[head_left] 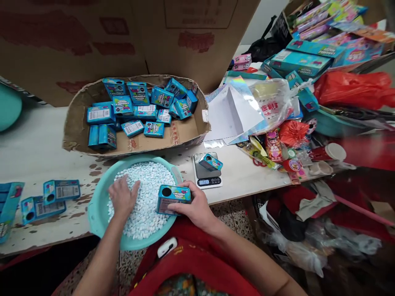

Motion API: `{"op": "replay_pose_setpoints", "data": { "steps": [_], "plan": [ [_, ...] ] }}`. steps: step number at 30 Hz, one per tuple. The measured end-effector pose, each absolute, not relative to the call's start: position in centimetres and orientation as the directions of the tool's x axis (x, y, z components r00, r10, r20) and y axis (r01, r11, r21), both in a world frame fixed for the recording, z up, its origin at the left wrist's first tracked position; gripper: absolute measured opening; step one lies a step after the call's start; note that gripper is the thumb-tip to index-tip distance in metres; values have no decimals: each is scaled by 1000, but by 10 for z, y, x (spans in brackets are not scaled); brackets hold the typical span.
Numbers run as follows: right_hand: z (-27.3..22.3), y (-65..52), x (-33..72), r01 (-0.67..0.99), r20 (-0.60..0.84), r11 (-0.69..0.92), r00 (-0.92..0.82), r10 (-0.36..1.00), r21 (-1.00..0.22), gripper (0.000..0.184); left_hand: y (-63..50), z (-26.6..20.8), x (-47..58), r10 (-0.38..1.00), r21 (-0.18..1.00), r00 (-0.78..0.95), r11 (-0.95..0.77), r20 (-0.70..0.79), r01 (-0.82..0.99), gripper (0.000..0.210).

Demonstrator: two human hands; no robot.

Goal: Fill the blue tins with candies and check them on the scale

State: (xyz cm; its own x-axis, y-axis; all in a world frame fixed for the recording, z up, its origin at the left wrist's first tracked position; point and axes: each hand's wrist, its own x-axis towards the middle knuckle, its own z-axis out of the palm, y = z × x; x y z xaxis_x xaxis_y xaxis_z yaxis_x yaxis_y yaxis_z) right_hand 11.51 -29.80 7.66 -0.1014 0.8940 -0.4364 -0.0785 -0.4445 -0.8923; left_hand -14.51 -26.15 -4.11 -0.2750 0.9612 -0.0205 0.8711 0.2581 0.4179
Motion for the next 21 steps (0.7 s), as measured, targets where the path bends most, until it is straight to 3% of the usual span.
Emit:
{"op": "replay_pose_setpoints", "data": {
  "steps": [4, 7, 10, 12, 15, 17, 21],
  "plan": [
    [69, -307, 109, -67, -464, -471, -96, 880, -880, 47, -256, -51, -119, 933, 389, -326, 361, -156, 848, 57],
    [64, -308, 104, -10, -425, -427, -80, 902, -904, 44, -257, -41, -101, 875, 481, -400, 485, -273, 731, 47],
    [67, -303, 102, 98, -344, -335, -85, 935, -937, 42, -259, -29, -97, 818, 747, -434, 546, -378, 379, 33],
    [70, -298, 101, 201, -250, -227, -97, 963, -953, 41, -261, -20, -98, 788, 846, -407, 529, -461, 65, 31],
    [74, -291, 98, 337, -98, -46, -141, 985, -941, 36, -264, 0, -102, 750, 788, -284, 484, -598, -381, 29],
    [75, -287, 93, 416, -8, 70, -184, 983, -907, 32, -265, 19, -104, 746, 698, -206, 436, -634, -568, 29],
    [75, -283, 74, 557, 84, 256, -316, 945, -790, 29, -268, 62, -101, 839, 688, -197, 258, -508, -678, 24]
  ]
}}
